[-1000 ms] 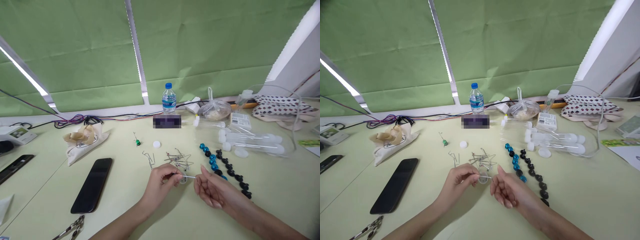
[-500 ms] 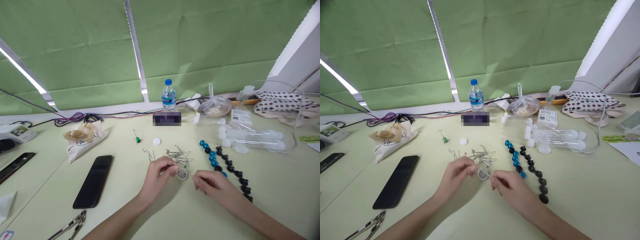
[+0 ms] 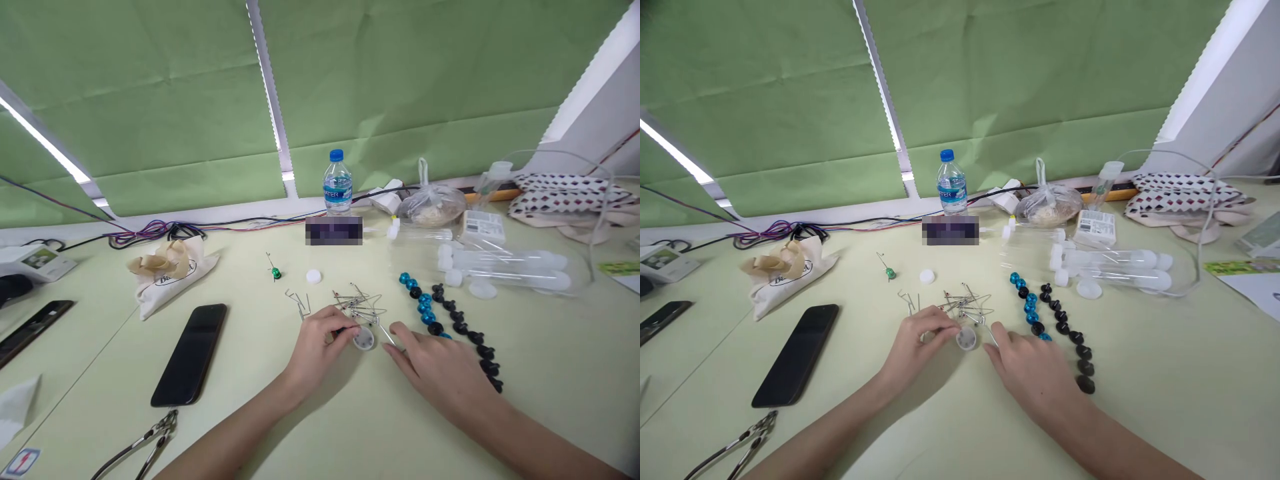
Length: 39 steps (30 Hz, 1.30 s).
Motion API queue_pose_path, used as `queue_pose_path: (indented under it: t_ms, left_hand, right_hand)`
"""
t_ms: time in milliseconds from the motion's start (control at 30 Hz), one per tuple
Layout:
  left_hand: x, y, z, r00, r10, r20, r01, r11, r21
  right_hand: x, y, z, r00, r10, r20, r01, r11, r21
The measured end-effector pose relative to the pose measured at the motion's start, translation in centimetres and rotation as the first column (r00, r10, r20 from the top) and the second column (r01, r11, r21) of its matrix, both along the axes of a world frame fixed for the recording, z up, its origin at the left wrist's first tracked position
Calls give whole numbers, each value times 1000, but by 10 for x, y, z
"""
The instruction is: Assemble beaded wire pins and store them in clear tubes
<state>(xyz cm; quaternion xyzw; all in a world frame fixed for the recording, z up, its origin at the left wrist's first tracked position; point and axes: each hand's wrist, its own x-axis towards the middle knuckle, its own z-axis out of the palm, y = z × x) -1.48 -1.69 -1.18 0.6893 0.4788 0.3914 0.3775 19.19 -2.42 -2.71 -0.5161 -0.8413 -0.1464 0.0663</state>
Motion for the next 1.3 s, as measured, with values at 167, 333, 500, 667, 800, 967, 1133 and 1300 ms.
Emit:
queue_pose_path:
  t_ms: [167,333,500,667,800,967,1133,1300]
  left_hand:
    - [4,-1,-8,969,-1,-247,30,993,113]
    - [7,-2,-12,935,-5,-355,62,987,150]
    - [8,-1,-11,927,-12,-374,82,982,170]
    - [7,-2,-13,926,25,-375,87,957,277]
    - [6,-4,-13,918,45,-395,107,929,355]
    - [5,-4,-9,908,54,-415,105,931,351]
    - [-3,3,1,942,29,-334,58,968,246]
    - [-30,16,13,991,126,-40,-123,990,69]
  right_hand:
    - [1,0,0,996,54,-77,-48,996,79]
    - [2,1,0,996,51,-67,-45,995,86]
    - [3,2,0,996,51,-71,-46,996,76]
    - [3,4,1,975,96,-199,-77,992,104]
    - [3,0,4,903,240,-357,-252,968,13]
    - [-3,-7,17,720,63,-691,-395,856,-333]
    - [-8,5,28,537,-249,-806,-423,747,-513]
    - [-12,37,43,552,-252,-795,-333,807,-487]
